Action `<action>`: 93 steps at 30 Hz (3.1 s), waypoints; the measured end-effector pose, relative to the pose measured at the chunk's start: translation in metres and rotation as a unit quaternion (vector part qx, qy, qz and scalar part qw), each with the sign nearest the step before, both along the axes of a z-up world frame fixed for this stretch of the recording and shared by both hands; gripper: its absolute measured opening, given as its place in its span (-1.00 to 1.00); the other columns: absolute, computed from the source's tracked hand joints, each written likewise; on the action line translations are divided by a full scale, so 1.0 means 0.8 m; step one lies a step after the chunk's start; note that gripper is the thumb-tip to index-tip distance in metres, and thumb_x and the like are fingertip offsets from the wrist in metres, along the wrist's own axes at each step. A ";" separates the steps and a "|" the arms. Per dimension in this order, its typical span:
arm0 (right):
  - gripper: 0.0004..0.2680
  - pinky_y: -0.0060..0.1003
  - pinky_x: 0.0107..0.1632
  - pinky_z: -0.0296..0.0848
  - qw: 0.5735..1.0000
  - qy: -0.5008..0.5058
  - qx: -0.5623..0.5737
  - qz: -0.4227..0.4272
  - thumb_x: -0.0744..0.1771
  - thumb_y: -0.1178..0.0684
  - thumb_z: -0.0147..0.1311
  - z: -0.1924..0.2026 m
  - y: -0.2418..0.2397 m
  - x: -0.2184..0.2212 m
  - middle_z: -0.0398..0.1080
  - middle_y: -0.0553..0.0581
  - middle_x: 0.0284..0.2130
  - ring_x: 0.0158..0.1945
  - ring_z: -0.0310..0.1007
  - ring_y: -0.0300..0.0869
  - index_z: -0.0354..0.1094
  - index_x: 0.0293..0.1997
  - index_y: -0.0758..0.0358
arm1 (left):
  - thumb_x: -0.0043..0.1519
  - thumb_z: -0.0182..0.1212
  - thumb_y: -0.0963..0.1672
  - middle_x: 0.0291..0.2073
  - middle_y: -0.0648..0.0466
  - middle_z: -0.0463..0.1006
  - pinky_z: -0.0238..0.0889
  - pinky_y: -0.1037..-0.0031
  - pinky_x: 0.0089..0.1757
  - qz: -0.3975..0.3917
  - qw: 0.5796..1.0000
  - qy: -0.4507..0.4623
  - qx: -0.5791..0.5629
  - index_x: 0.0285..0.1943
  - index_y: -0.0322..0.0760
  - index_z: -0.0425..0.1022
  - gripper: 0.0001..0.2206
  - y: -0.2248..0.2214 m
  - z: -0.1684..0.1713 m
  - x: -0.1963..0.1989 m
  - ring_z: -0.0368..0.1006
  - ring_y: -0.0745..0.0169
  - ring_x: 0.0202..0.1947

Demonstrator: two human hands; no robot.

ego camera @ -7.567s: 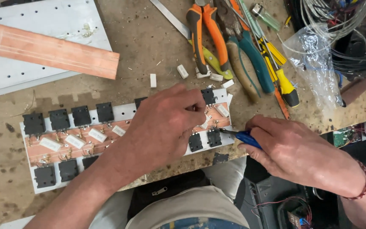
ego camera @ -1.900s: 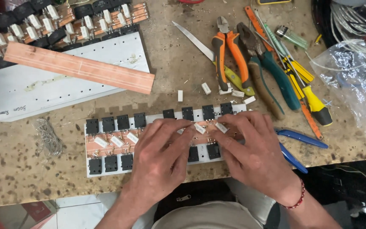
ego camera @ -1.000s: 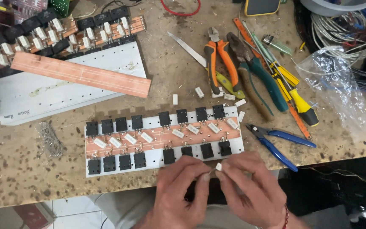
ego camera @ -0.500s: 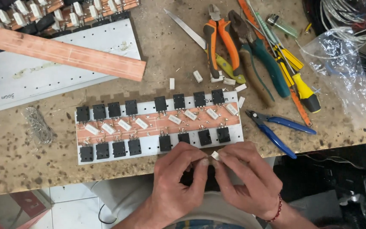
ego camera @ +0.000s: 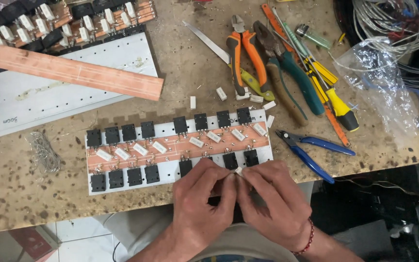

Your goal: Assembling electronic components onto a circuit board by placing resistors and soldering them in place.

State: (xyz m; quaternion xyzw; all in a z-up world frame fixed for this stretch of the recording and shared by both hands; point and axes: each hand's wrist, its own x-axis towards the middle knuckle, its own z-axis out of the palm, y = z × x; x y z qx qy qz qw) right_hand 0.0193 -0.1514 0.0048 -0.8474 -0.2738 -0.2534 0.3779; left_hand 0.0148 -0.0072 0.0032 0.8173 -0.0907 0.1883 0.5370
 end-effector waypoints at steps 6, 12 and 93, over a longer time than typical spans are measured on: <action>-0.88 -0.20 -0.11 0.52 0.999 0.032 -0.010 -0.005 0.31 0.26 0.22 0.007 -0.003 0.025 0.43 0.31 -0.23 -0.22 0.50 0.03 0.41 -0.13 0.49 | 0.26 0.20 -0.24 -0.43 0.10 0.47 0.24 0.47 -0.51 0.011 0.997 0.024 0.069 -0.27 -0.28 0.51 -0.95 0.014 0.004 0.016 0.33 0.30 -0.63; -0.95 -0.12 -0.22 0.30 0.997 -0.013 -0.068 -0.019 0.32 0.22 0.21 -0.001 -0.010 0.036 0.46 0.19 -0.33 -0.34 0.46 -0.02 0.44 -0.22 0.36 | 0.31 0.12 -0.26 -0.44 0.02 0.42 0.13 0.46 -0.49 -0.049 0.998 0.033 0.000 -0.25 -0.44 0.48 -0.92 0.019 0.011 0.028 0.26 0.24 -0.53; -0.89 -0.15 -0.23 0.15 0.981 -0.024 -0.147 -0.124 0.29 0.14 0.38 -0.012 0.006 0.047 0.39 0.14 -0.39 -0.32 0.32 -0.06 0.50 -0.28 0.29 | 0.26 0.20 -0.29 -0.24 -0.15 0.54 0.42 0.45 -0.36 -0.049 0.994 -0.027 0.094 -0.02 -0.50 0.57 -0.85 0.059 0.011 0.038 0.51 0.09 -0.33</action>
